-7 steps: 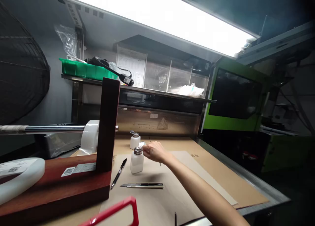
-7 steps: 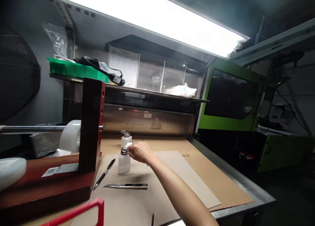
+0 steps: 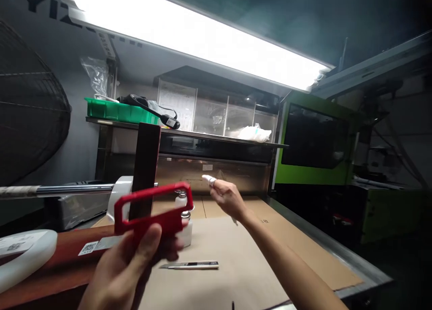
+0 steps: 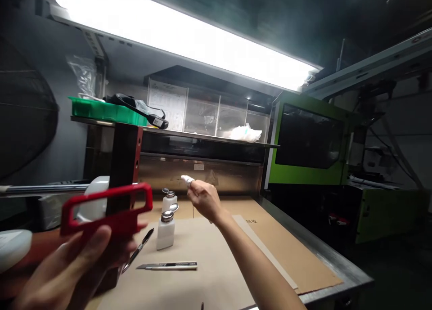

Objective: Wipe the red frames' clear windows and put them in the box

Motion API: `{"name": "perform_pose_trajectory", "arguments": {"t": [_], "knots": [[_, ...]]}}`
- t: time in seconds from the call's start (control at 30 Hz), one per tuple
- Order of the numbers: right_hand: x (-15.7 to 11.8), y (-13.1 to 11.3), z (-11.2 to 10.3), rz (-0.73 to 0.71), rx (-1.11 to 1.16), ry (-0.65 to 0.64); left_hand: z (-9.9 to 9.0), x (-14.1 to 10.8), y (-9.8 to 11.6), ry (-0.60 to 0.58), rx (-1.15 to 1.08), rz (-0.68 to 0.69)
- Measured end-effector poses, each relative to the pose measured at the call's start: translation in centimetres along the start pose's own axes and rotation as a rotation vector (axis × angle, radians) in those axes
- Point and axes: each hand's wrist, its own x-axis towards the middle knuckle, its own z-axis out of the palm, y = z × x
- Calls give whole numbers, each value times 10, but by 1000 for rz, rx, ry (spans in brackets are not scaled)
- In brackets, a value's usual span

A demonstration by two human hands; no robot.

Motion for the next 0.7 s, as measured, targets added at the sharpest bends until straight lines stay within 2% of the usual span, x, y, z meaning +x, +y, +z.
{"name": "perform_pose_trajectory", "arguments": {"t": [0.03, 0.17, 0.23, 0.3, 0.4, 0.57, 0.7], "knots": [[-1, -2, -21, -7, 22, 75, 9, 10, 15, -106, -38, -15], [-11, -19, -102, -189, 169, 496, 45, 26, 65, -255, -144, 254], [-21, -29, -135, -295, 128, 632, 61, 24, 81, -349, -135, 320], [-30, -38, -160, -355, 30, 690, 76, 19, 93, -434, -114, 370], [-40, -47, -186, -402, -105, 704, 97, 7, 111, -516, -118, 440], [-45, -47, -215, -407, -301, 737, 120, -11, 135, -571, -124, 495], [-49, -45, -233, -419, -447, 786, 127, -18, 142, -603, -166, 492]]}}
